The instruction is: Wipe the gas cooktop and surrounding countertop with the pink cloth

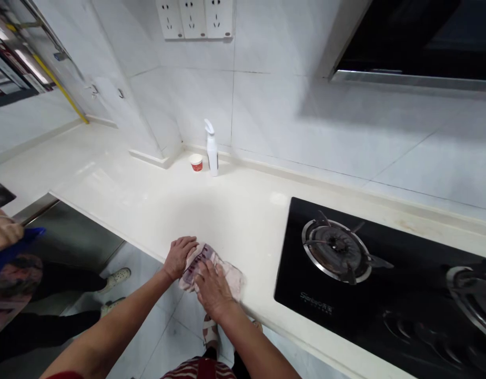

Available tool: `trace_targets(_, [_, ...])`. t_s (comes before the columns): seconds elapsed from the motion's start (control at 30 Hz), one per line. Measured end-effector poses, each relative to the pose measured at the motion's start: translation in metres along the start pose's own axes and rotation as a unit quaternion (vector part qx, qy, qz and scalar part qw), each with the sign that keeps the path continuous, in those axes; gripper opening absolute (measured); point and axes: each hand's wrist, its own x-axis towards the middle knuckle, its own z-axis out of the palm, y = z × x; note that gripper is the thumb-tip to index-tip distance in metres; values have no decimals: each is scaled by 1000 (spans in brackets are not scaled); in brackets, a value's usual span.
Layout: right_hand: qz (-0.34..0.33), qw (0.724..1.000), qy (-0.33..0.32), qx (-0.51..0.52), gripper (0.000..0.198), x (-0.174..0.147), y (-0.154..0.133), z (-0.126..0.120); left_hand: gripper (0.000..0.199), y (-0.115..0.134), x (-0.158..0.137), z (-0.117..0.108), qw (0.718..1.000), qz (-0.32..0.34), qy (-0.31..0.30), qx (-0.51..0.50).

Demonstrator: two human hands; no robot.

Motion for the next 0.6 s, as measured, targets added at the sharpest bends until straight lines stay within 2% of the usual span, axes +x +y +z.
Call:
trace_targets(0.07, [-25, 999, 21, 16, 42, 3, 6, -1, 28, 0, 0, -1, 1000, -4, 6, -2])
trace_targets(0.13, [6, 998, 60, 22, 38, -10, 24, 1, 29, 0, 0, -1, 1000, -3, 10, -6])
trace_targets(0.23, [170, 977, 127, -14, 40, -40, 62, 2, 28, 0, 1, -2, 1000, 4, 20, -12])
trace_targets(0.33, [295, 943, 140, -66, 45, -58, 93, -4, 27, -2, 1, -1, 1000, 10, 25, -9])
trace_targets(0.43, [336, 932, 109, -87, 53, -50, 108, -13, 26, -5, 2, -1, 1000, 14, 24, -3])
trace_targets(0.6, [406, 903, 110, -81, 71, -4, 135, -29, 25, -11, 5, 1, 999, 22, 29, -1])
